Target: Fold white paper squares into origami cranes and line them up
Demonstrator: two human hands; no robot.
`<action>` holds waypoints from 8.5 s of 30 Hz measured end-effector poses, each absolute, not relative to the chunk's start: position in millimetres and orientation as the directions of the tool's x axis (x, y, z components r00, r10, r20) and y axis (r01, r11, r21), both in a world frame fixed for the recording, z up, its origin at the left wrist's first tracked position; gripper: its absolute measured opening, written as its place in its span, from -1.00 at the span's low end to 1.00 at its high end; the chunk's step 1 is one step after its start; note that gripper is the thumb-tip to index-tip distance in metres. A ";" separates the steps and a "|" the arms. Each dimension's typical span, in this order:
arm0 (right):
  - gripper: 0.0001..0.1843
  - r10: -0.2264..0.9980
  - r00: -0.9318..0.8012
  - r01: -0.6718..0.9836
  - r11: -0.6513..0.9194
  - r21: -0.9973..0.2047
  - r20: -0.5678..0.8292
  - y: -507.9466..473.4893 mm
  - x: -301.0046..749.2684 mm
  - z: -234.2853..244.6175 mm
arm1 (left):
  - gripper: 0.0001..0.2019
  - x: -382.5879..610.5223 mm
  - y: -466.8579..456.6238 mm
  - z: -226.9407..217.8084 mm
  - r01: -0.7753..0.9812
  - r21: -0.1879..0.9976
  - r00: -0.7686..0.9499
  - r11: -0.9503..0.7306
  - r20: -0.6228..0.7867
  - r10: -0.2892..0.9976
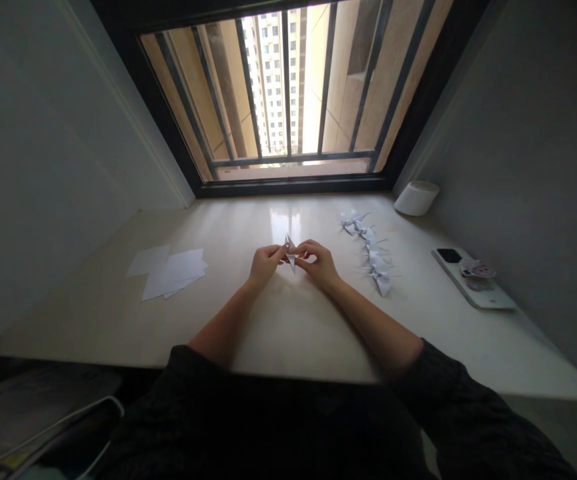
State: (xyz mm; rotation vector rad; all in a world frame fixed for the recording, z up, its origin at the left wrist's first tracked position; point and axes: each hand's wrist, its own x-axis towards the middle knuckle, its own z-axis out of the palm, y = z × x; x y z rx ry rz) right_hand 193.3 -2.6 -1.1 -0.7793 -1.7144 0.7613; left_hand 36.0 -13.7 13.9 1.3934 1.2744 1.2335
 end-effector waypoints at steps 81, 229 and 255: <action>-0.58 0.978 -0.090 -0.299 0.151 -0.942 0.186 0.5 181.4 -6.5 | -0.73 36.2 -14.7 5.8 0.251 0.923 -0.002 -0.293 0.303 0.953; -0.77 0.869 -0.076 0.093 0.494 -0.865 0.488 -11.2 180.6 4.4 | -0.67 39.9 -11.9 7.8 0.048 0.988 -0.058 -0.149 0.152 0.987; -0.63 0.836 -0.004 0.260 0.531 -0.807 0.549 -11.1 183.5 0.5 | -0.68 42.7 -18.5 10.3 0.107 0.973 -0.128 -0.207 0.220 0.967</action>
